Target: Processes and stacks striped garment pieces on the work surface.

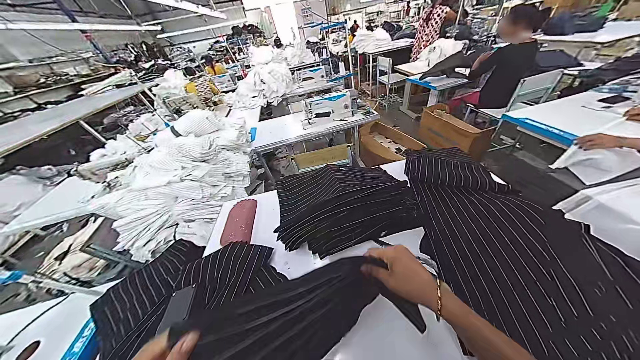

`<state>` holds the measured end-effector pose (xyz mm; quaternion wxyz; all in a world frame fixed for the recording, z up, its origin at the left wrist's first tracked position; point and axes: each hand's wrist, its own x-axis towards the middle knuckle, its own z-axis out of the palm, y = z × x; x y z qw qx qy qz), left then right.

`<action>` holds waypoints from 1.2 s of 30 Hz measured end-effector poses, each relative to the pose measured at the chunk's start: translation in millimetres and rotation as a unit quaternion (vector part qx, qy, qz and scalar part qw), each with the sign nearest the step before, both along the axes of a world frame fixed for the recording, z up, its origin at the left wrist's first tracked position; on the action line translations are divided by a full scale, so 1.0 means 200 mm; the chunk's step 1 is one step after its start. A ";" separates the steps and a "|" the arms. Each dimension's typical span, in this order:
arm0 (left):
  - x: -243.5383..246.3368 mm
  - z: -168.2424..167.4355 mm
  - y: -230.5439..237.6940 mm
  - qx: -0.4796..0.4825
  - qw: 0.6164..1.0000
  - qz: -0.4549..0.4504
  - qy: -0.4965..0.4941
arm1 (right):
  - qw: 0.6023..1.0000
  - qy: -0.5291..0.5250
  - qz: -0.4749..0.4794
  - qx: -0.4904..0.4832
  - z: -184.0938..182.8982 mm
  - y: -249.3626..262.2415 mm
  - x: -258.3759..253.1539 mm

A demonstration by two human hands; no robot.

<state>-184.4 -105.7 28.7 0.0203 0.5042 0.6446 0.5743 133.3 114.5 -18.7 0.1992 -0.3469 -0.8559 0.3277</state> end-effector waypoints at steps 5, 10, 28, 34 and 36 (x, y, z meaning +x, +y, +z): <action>-0.20 0.07 0.44 0.091 0.989 -0.030 -0.117 | 0.889 0.232 -0.149 0.367 0.34 0.30 -0.15; -0.29 0.17 0.84 0.270 0.956 -0.087 -0.077 | 0.785 0.345 -0.132 0.497 0.57 0.54 -0.18; 0.26 -1.31 0.77 -0.122 0.974 0.052 -0.184 | 0.961 0.048 -0.222 0.155 -0.79 0.28 0.13; 0.57 -1.37 0.44 -0.209 0.965 -0.115 0.113 | 0.931 0.017 -0.311 0.189 -0.77 0.00 0.43; 0.59 -1.38 0.42 -0.212 0.960 -0.124 0.137 | 0.906 -0.006 -0.374 0.200 -0.70 0.01 0.57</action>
